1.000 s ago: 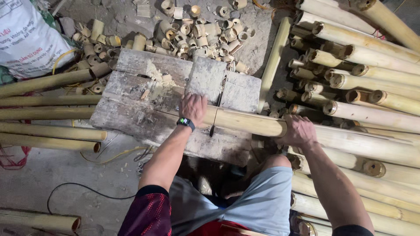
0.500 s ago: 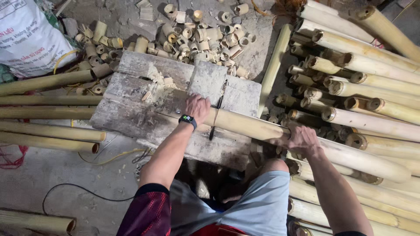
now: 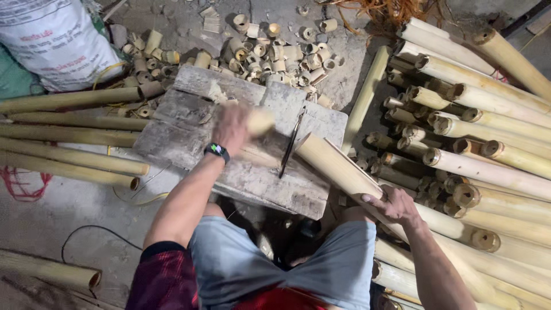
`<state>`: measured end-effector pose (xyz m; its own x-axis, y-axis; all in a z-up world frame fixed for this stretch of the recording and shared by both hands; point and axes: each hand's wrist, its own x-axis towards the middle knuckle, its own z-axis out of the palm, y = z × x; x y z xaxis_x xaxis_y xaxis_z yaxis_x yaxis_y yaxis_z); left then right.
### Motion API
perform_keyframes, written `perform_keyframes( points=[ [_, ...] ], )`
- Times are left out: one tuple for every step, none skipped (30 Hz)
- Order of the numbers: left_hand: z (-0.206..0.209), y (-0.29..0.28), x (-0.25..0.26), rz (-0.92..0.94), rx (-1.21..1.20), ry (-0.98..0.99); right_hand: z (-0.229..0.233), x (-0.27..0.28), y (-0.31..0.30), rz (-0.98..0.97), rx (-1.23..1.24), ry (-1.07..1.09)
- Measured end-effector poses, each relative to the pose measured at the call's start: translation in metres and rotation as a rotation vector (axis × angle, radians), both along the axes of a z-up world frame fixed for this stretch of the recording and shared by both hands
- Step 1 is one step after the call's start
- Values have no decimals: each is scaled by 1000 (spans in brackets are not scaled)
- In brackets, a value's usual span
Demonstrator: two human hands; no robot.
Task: The person repeatedly feeds bamboo poles through a table saw to cut them into shorter segments. The cut pieces are stacked on the floor to the right, while offcuts accumulate on the left.
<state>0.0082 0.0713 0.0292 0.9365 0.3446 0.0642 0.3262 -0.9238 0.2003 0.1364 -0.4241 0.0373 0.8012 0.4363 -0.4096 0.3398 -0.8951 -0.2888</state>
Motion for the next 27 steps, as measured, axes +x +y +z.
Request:
perform_keyframes(
  points=[
    [12,2,3,66,290,-390,6,-4,5,2,18,13],
    [20,-3,4,53,176,-437,13,-7,13,3,36,25],
    [23,-15,-2,43,58,-479,21,-12,21,4,30,50],
    [24,-34,-8,33,-60,-520,31,-16,32,5,24,74],
    [20,-61,-21,80,-285,-651,41,-20,46,9,19,99],
    [14,-94,-37,128,-512,-779,52,-26,64,8,12,118],
    [8,-126,-53,200,-831,-785,62,-32,84,12,2,136],
    [1,-161,-70,196,-1118,-818,72,-39,106,15,-8,154],
    [-4,-199,-85,138,-1452,-757,80,-47,131,23,12,191],
    [-10,-226,-97,54,-1545,-531,85,-58,160,30,32,227],
    [-15,-247,-108,-32,-1622,-310,88,-70,192,148,141,155],
    [-19,-265,-116,-94,-1304,-397,91,-84,218,266,252,85],
    [-22,-266,-122,-145,-976,-464,94,-99,242,322,252,76],
    [-26,-252,-126,-9,-1084,-506,96,-114,262,378,253,66],
    [-32,-232,-133,133,-1192,-550,98,-128,274,437,252,60],
    [-39,-205,-142,277,-1297,-597,99,-139,281,468,226,62],
    [-45,-175,-151,415,-1397,-644,99,-149,287,495,205,61],
    [-50,-139,-164,363,-1677,-859,98,-159,292,522,184,58],
    [-53,-109,-175,282,-1948,-1084,96,-169,294,587,226,109],
    [-53,-96,-185,423,-1933,-1133,94,-180,294,651,268,162],
    [-52,-84,-195,557,-1916,-1176,92,-188,296,711,310,213],
    [-49,-77,-202,693,-1894,-1218,87,-196,303,690,271,207],
    [-47,-76,-210,783,-1784,-1240,79,-209,310,664,231,201],
    [-46,-77,-216,872,-1672,-1258,70,-220,318,639,191,196],
    [-44,-78,-220,951,-1559,-1269,62,-229,329,618,161,242],
    [-45,-71,-230,916,-1458,-1178,52,-236,342,597,131,287],
    [-50,-67,-240,892,-1364,-1086,42,-240,350,577,89,336]
  ],
)
